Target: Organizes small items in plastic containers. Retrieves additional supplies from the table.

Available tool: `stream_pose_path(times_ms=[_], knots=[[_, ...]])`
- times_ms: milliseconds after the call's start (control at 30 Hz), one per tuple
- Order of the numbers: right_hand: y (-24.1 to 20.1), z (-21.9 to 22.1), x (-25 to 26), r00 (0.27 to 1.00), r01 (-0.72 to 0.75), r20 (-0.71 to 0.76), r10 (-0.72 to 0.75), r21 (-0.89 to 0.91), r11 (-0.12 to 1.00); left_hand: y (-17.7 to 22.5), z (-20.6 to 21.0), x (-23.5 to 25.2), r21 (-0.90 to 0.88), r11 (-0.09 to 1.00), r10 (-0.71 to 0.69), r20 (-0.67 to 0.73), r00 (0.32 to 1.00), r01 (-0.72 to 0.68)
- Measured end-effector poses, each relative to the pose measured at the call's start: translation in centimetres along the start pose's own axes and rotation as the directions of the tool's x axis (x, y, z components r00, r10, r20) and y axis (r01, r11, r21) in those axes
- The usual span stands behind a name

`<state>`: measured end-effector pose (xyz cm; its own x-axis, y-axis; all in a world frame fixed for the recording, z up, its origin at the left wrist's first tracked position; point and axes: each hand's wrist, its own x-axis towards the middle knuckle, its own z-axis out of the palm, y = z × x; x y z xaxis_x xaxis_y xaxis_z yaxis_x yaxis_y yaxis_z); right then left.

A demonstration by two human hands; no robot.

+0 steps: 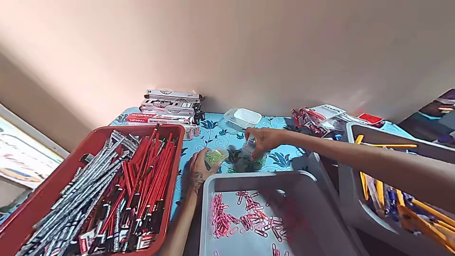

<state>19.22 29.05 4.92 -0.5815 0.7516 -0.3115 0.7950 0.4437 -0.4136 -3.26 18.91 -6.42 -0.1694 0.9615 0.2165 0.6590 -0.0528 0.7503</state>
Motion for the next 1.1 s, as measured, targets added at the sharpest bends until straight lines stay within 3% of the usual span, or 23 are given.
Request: stream_pose_path(times_ms=[167,233,367,433,500,633,767,967,1100], knots=[[-1.0,-0.2,-0.6,0.998,-0.033,0.054,0.036,-0.057,0.998,0.0,0.6,-0.5,0.059,0.998,0.018,-0.132,0.991,-0.01],[-0.8,-0.1,-0.8,0.998,-0.029,0.052,0.029,0.001,1.0,0.1,0.8,-0.6,0.044,0.999,0.021,-0.141,0.99,-0.015],[-1.2,-0.6,-0.9,0.983,-0.154,0.13,0.133,0.169,0.974,0.3,1.3,-0.9,0.03,0.988,0.153,-0.338,0.929,-0.152],[-0.4,-0.9,-0.7,0.978,-0.162,0.172,0.114,0.299,0.94,0.8,1.0,-0.9,0.042,0.978,0.204,-0.39,0.898,-0.204],[0.3,-1.3,-0.6,0.972,-0.181,0.215,0.097,0.413,0.893,1.0,0.6,-0.8,0.009,0.974,0.213,-0.389,0.896,-0.228],[0.7,-1.1,-0.3,0.976,-0.18,0.197,0.098,0.461,0.869,0.6,0.6,-0.5,-0.033,0.972,0.206,-0.35,0.914,-0.232],[-0.5,-1.5,-0.9,0.958,-0.26,0.226,0.175,0.436,0.861,-0.2,0.7,-0.5,-0.044,0.99,0.106,-0.367,0.924,-0.131],[0.9,-1.2,-0.6,0.972,-0.175,0.22,0.08,0.455,0.873,-0.1,0.0,-0.3,-0.278,0.96,-0.143,-0.345,0.928,0.045],[1.5,-0.5,-0.5,0.974,-0.158,0.221,0.058,0.467,0.87,1.3,-1.0,-0.5,-0.108,0.972,-0.228,-0.215,0.95,0.209]])
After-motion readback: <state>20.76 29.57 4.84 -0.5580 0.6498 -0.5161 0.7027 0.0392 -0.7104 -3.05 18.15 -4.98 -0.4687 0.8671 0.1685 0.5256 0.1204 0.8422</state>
